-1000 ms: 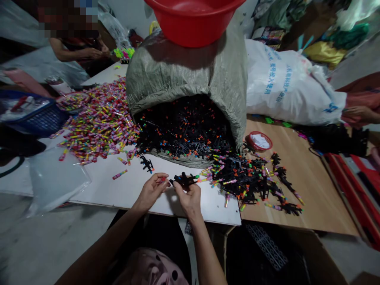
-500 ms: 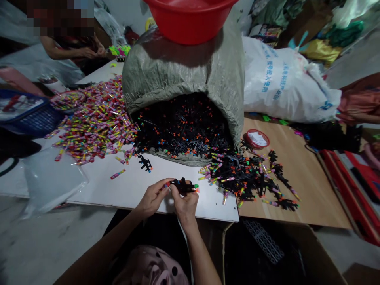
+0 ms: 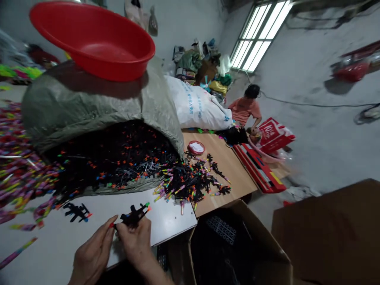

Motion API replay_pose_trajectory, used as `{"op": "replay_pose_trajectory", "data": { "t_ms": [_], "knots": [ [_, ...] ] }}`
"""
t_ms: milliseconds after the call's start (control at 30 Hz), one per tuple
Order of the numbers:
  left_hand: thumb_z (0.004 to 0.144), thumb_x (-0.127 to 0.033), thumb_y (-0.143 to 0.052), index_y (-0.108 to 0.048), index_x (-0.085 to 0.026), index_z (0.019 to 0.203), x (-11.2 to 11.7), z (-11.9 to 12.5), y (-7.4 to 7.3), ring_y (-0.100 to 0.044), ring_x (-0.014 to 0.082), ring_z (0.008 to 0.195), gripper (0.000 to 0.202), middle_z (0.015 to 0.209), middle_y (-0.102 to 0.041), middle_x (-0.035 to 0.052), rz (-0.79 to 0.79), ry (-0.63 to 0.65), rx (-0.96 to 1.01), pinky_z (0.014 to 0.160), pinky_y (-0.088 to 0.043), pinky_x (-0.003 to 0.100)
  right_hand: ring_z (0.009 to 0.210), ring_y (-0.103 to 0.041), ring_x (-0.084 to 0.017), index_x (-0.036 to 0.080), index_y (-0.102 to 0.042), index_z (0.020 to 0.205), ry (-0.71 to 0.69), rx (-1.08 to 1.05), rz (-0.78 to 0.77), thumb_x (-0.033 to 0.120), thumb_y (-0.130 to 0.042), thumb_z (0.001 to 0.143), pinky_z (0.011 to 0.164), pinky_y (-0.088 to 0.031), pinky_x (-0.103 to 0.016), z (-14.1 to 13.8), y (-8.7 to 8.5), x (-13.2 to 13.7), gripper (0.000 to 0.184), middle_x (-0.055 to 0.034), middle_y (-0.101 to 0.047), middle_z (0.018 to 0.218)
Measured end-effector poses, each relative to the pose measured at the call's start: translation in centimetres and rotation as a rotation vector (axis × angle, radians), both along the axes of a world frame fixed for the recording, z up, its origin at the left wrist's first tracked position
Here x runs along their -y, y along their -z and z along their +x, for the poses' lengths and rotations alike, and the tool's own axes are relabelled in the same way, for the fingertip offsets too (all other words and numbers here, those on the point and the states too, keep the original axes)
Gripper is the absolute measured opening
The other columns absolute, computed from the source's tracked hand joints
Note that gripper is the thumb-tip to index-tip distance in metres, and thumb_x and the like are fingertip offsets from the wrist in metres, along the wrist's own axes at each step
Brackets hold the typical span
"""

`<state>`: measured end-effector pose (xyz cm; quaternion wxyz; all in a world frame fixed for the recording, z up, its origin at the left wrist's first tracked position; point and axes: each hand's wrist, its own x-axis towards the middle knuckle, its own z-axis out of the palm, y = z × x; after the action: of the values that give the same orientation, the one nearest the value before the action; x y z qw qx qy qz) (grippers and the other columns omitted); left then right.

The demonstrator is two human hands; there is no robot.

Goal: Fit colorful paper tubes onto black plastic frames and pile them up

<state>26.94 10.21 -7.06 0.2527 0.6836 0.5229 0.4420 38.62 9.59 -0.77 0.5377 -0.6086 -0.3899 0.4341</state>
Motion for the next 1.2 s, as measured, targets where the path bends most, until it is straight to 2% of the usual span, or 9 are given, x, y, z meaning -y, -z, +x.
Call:
{"op": "replay_pose_trajectory", "data": {
  "t_ms": [133,333,467,633,700,800,933,1067,1200],
  "knots": [
    [0.090,-0.026,-0.036,-0.062,-0.017,0.113,1.8,0.5,-0.3,-0.068,0.0198,0.073,0.036,0.090,-0.073,0.0104,0.091,-0.006,-0.292,0.070,-0.052,0.028,0.043,-0.049,-0.011,0.019,-0.054,0.060,0.036,-0.103,-0.039,0.036,-0.069,0.059,0.041,-0.043,-0.022,0.3,0.7,0.8,0.022,0.0038,-0.054,0.048],
    [0.090,-0.024,-0.030,-0.049,-0.016,0.128,3.0,2.0,-0.9,-0.064,0.0230,0.098,0.043,0.112,-0.067,0.0130,-0.262,0.083,-0.324,0.084,-0.051,0.034,0.041,-0.051,-0.013,0.019,-0.057,0.060,-0.105,-0.039,-0.143,0.051,-0.071,0.054,0.040,-0.044,-0.025,-0.1,3.6,-0.4,0.036,0.0026,-0.055,0.048],
    [0.089,-0.028,-0.039,-0.037,-0.021,0.138,1.2,0.3,-2.2,-0.058,0.0231,0.109,0.049,0.120,-0.062,0.0103,-0.212,0.161,-0.228,0.093,-0.046,0.036,0.044,-0.053,-0.017,0.020,-0.057,0.057,-0.230,0.242,-0.060,0.063,-0.066,0.055,0.043,-0.044,-0.030,5.4,2.2,-3.3,0.044,-0.0023,-0.058,0.047],
    [0.087,-0.018,-0.040,-0.054,-0.015,0.118,-3.2,-9.4,-4.4,-0.051,0.0254,0.112,0.034,0.118,-0.058,0.0146,-0.233,-0.175,-0.476,0.097,-0.040,0.040,0.052,-0.054,-0.029,0.022,-0.066,0.085,0.328,1.132,0.093,0.067,-0.054,0.067,0.046,-0.038,-0.039,14.9,-1.8,-8.5,0.050,-0.0132,-0.062,0.058],
    [0.085,-0.014,-0.041,-0.058,-0.012,0.107,-4.1,-12.7,-4.2,-0.052,0.0288,0.107,0.028,0.111,-0.059,0.0179,-0.396,-0.337,-0.697,0.089,-0.042,0.044,0.063,-0.059,-0.031,0.019,-0.066,0.096,0.199,1.270,0.228,0.056,-0.048,0.076,0.052,-0.042,-0.042,12.2,-1.4,-9.8,0.046,-0.0184,-0.065,0.071],
    [0.084,-0.010,-0.041,-0.060,-0.012,0.096,-3.9,-14.3,-3.0,-0.054,0.0279,0.103,0.023,0.104,-0.060,0.0173,-0.507,-0.380,-0.849,0.084,-0.042,0.041,0.091,-0.062,-0.029,0.016,-0.064,0.104,-0.386,1.123,0.536,0.035,-0.048,0.080,0.075,-0.048,-0.041,1.4,1.9,-10.2,0.034,-0.0186,-0.066,0.101],
    [0.091,-0.015,-0.034,-0.059,-0.016,0.100,-2.7,-14.8,-2.2,-0.057,0.0222,0.096,0.026,0.098,-0.062,0.0116,-0.481,-0.398,-0.847,0.082,-0.042,0.033,0.109,-0.054,-0.030,0.017,-0.061,0.111,-0.714,1.113,0.546,0.020,-0.052,0.078,0.089,-0.044,-0.046,-8.9,6.8,-8.8,0.034,-0.0169,-0.058,0.121],
    [0.091,-0.017,-0.034,-0.059,-0.019,0.107,-4.0,-17.6,-3.9,-0.059,0.0215,0.093,0.030,0.102,-0.060,0.0107,-0.466,-0.508,-0.895,0.072,-0.042,0.030,0.104,-0.054,-0.026,0.018,-0.060,0.113,-0.672,1.044,0.601,0.021,-0.045,0.088,0.089,-0.045,-0.044,-6.2,9.6,-6.9,0.029,-0.0138,-0.059,0.117],
    [0.084,-0.005,-0.037,-0.065,-0.013,0.096,-7.7,-18.5,-4.2,-0.059,0.0253,0.094,0.032,0.098,-0.062,0.0152,-0.475,-0.338,-0.972,0.073,-0.041,0.033,0.100,-0.055,-0.025,0.020,-0.060,0.112,-0.558,0.986,0.606,0.025,-0.044,0.091,0.086,-0.047,-0.044,-2.2,10.4,-5.4,0.027,-0.0130,-0.060,0.112]
  ]
}}
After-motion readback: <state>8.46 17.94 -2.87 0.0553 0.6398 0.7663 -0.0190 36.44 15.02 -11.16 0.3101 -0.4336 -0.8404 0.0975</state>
